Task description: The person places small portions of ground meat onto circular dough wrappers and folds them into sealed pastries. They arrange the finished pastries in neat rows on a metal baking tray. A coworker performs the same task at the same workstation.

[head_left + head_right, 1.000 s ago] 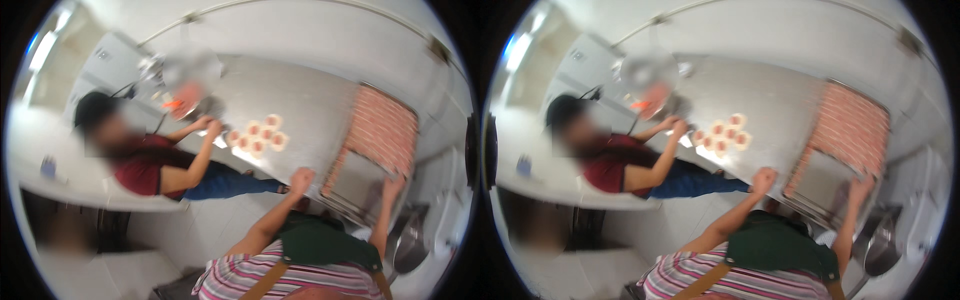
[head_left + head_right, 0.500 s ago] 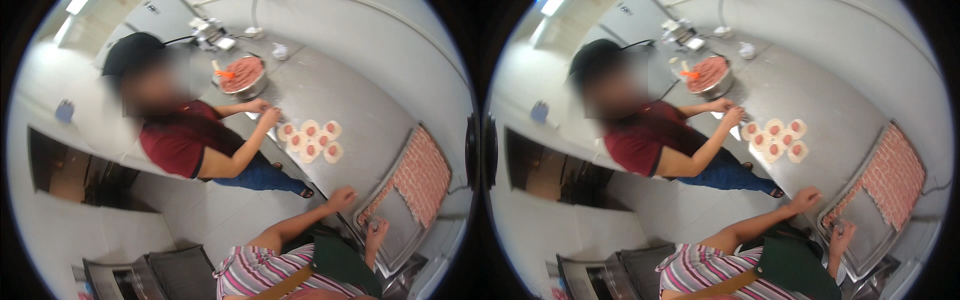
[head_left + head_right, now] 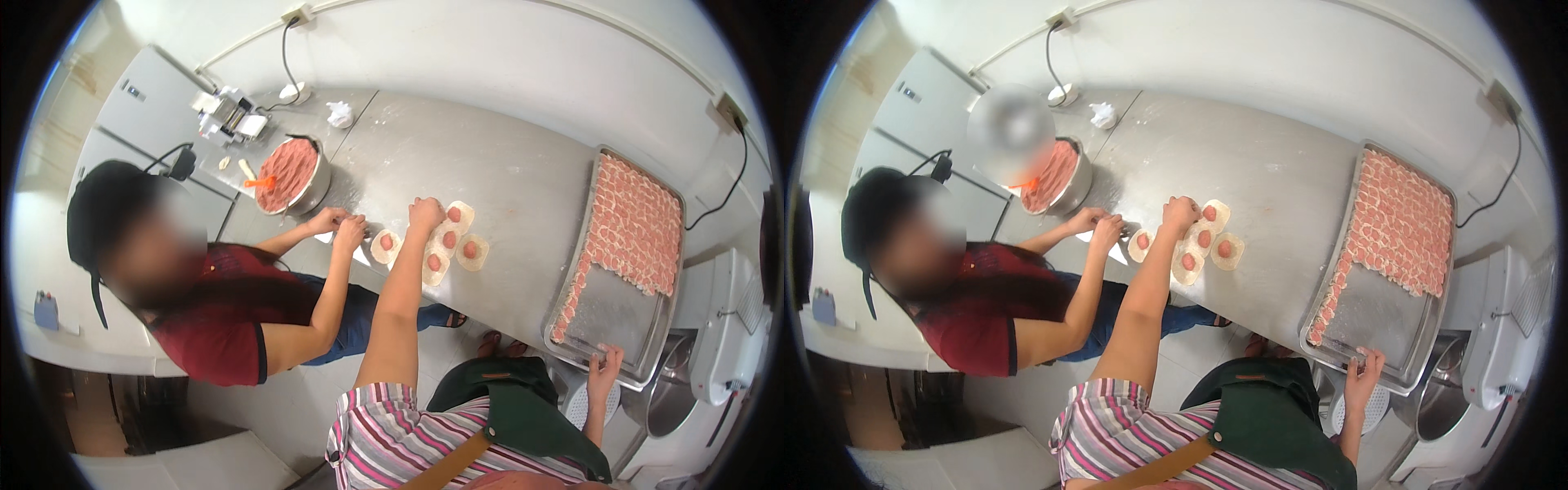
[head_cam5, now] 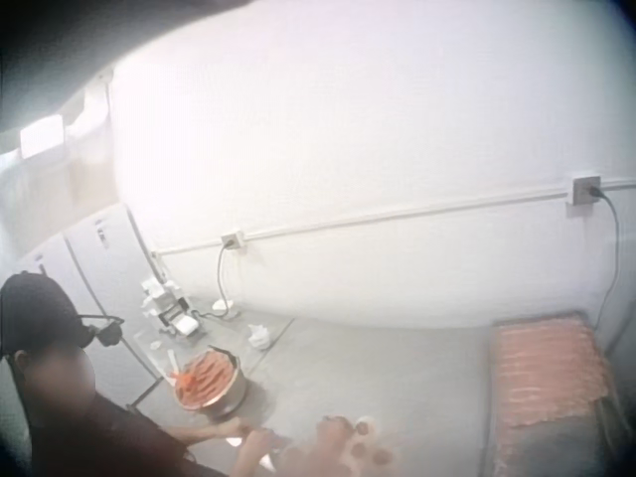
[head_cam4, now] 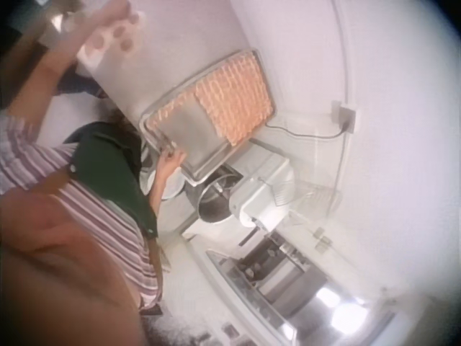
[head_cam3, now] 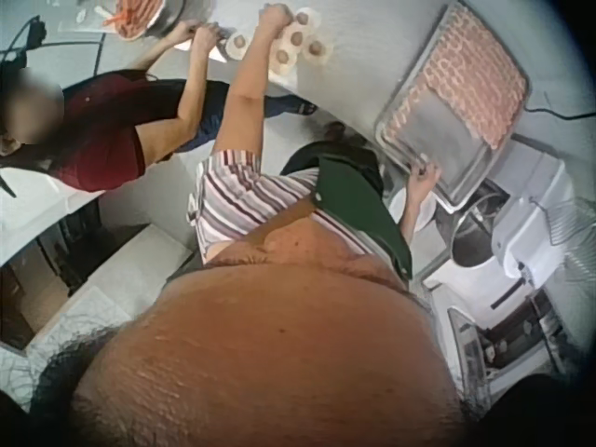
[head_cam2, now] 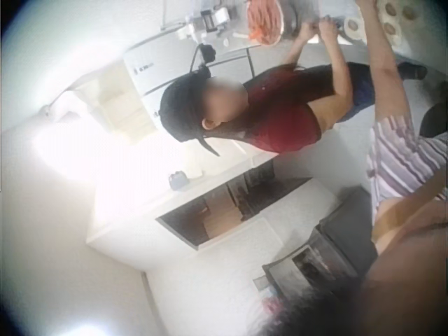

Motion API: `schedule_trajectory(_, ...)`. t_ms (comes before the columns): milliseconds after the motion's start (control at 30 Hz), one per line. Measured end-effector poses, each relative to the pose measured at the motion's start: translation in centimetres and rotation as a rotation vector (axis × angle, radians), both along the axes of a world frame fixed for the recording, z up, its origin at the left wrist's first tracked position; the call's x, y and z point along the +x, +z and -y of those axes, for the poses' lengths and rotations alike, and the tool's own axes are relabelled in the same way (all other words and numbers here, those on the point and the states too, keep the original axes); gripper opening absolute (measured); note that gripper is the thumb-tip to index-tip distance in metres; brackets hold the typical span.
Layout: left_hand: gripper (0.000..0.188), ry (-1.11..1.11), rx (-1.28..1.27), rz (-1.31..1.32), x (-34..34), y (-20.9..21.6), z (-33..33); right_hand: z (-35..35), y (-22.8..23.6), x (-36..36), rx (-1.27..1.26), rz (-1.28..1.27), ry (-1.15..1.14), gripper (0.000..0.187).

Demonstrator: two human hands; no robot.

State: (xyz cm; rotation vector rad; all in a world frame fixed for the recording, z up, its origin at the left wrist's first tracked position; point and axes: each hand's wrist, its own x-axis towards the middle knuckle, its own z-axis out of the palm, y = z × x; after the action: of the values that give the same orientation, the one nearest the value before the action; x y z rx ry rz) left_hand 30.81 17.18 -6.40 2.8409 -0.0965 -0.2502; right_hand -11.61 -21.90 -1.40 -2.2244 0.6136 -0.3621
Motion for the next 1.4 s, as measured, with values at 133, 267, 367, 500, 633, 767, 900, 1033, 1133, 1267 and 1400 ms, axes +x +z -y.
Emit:
schedule_trajectory(133, 0.022, -0.043, 0.008, -0.207, 1.5, 1.9, 0.6, -1.0, 0.2, -1.1, 0.023, 0.0, -0.083, 0.028)
schedule_trajectory(267, 0.017, -0.115, -0.273, -0.25, 2.9, -0.1, -1.8, -2.0, 1.2, -1.8, 0.053, 0.0, -0.089, 0.029)
schedule_trajectory(367, 0.019, 0.085, -0.776, -0.405, 2.5, 0.7, -1.4, -2.2, 2.2, -2.8, 0.03, -0.035, -0.093, 0.028)
schedule_trajectory(500, 0.021, 0.353, -1.314, -0.315, -0.1, 1.3, 0.7, -1.6, 3.2, -1.7, -0.013, 0.006, -0.014, 0.027)
schedule_trajectory(633, 0.019, 0.363, -1.678, -0.337, -4.0, 1.7, 4.8, -2.8, 4.6, 4.4, 0.038, 0.101, 0.166, 0.03)
schedule_trajectory(767, 0.024, 0.166, -1.752, -0.548, -13.0, 9.8, 9.0, -5.7, 4.1, 12.3, 0.39, 0.18, 0.353, 0.024)
schedule_trajectory(900, 0.027, 0.042, -1.868, -0.517, -19.5, 8.4, 11.1, -8.5, 5.4, 17.8, 0.907, -0.174, 0.376, 0.034)
schedule_trajectory(1033, 0.033, 0.208, -1.881, -0.62, -23.8, 7.9, 11.9, -8.3, 5.2, 18.6, 1.115, -0.32, 0.56, 0.033)
schedule_trajectory(1133, 0.035, 0.25, -1.821, -0.597, -25.4, 6.9, 12.1, -7.6, 2.8, 18.2, 1.154, -0.328, 0.721, 0.03)
schedule_trajectory(1267, 0.038, 0.433, -2.158, -0.635, -27.7, 7.0, 14.5, -8.3, 4.6, 15.9, 1.293, -0.217, 0.532, 0.026)
schedule_trajectory(1400, 0.043, 0.507, -2.261, -0.596, -30.2, 6.1, 18.5, -7.9, 5.6, 14.6, 1.364, -0.057, 0.359, 0.023)
